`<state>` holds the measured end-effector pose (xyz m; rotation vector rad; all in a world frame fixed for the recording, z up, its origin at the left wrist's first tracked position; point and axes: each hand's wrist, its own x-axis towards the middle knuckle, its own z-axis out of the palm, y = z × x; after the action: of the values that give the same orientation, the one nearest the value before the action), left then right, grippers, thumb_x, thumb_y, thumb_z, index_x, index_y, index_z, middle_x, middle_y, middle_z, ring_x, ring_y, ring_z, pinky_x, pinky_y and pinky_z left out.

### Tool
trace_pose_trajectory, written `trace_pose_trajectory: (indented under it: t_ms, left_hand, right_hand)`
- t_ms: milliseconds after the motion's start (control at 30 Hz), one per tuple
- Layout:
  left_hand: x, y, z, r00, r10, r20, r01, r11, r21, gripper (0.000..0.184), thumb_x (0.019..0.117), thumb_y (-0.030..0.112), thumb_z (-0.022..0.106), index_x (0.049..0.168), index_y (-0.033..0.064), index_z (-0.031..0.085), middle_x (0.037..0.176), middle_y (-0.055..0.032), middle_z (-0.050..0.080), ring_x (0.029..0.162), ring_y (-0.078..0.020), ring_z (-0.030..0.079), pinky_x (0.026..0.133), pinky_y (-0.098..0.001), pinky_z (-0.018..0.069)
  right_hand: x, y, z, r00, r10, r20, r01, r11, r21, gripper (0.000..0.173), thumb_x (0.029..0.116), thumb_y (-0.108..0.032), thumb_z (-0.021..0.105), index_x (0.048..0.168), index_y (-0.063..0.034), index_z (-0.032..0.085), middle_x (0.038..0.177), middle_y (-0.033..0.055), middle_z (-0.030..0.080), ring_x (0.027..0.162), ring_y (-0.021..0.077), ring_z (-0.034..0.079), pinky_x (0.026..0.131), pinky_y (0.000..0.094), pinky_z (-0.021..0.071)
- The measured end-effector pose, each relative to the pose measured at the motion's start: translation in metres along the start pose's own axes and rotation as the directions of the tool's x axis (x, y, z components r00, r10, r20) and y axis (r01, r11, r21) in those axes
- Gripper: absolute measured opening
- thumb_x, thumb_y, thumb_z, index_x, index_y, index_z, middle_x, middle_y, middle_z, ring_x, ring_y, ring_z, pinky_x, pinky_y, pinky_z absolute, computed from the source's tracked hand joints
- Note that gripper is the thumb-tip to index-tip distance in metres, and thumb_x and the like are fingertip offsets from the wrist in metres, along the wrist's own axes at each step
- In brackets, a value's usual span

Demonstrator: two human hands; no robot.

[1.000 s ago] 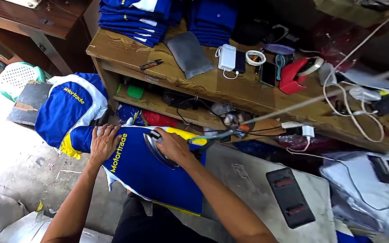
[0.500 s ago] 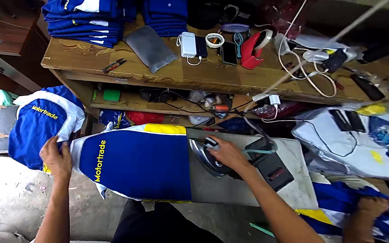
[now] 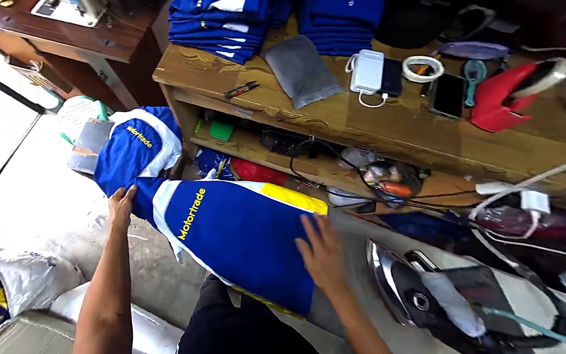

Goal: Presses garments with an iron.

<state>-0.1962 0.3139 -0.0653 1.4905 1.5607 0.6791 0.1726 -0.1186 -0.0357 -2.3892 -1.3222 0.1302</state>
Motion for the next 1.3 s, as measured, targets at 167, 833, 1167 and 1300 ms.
trace_pose_trajectory:
  t_ms: [167, 833, 1167, 1300]
  left_hand:
    - [0.02, 0.06, 0.006, 0.995, 0.082, 0.056, -0.098, 0.891, 0.443, 0.046, 0.102, 0.039, 0.063, 0.111, -0.0051, 0.068, 0.106, -0.03, 0.069, 0.107, -0.0467, 0.065, 0.096, -0.0686, 0.0456]
    - [-0.046, 0.015, 0.083, 0.869, 0.431, 0.243, -0.476, 0.597, 0.645, 0.054, 0.1085, 0.048, 0.027, 0.152, 0.0262, 0.051, 0.165, -0.0054, 0.037, 0.158, -0.0371, 0.018, 0.122, -0.0703, 0.0048]
    - [-0.061, 0.022, 0.065, 0.84, 0.541, 0.034, -0.508, 0.765, 0.396, 0.039, 0.1035, 0.033, 0.051, 0.133, 0.0136, 0.068, 0.146, -0.0158, 0.057, 0.145, -0.0401, 0.041, 0.12, -0.0609, 0.0287]
    - [-0.096, 0.018, 0.054, 0.893, 0.446, -0.052, -0.392, 0.831, 0.395, 0.034, 0.0991, 0.036, 0.058, 0.106, 0.0066, 0.074, 0.108, -0.0195, 0.069, 0.109, -0.0409, 0.062, 0.096, -0.0585, 0.0479]
  right_hand:
    - [0.044, 0.032, 0.054, 0.992, -0.093, 0.082, 0.106, 0.978, -0.177, 0.065, 0.1062, -0.061, 0.026, 0.16, -0.0271, 0.04, 0.166, 0.0139, 0.034, 0.155, 0.0399, 0.026, 0.12, 0.0715, 0.0141]
    - [-0.048, 0.149, -0.168, 0.823, 0.425, 0.377, -0.433, 0.899, -0.068, 0.066, 0.096, -0.044, 0.066, 0.146, -0.0031, 0.051, 0.1, 0.0308, 0.07, 0.08, 0.0459, 0.07, 0.075, 0.0685, 0.0534]
    - [0.056, -0.019, -0.119, 0.926, 0.074, 0.37, -0.056, 0.997, -0.057, 0.066, 0.0969, -0.069, 0.046, 0.141, -0.0231, 0.062, 0.109, 0.0171, 0.075, 0.096, 0.0391, 0.073, 0.079, 0.0653, 0.0541]
    - [0.13, -0.119, -0.068, 0.852, -0.127, 0.507, 0.119, 0.992, 0.05, 0.056, 0.1018, -0.063, 0.045, 0.145, -0.0291, 0.057, 0.11, 0.0124, 0.074, 0.098, 0.0327, 0.072, 0.082, 0.059, 0.0552]
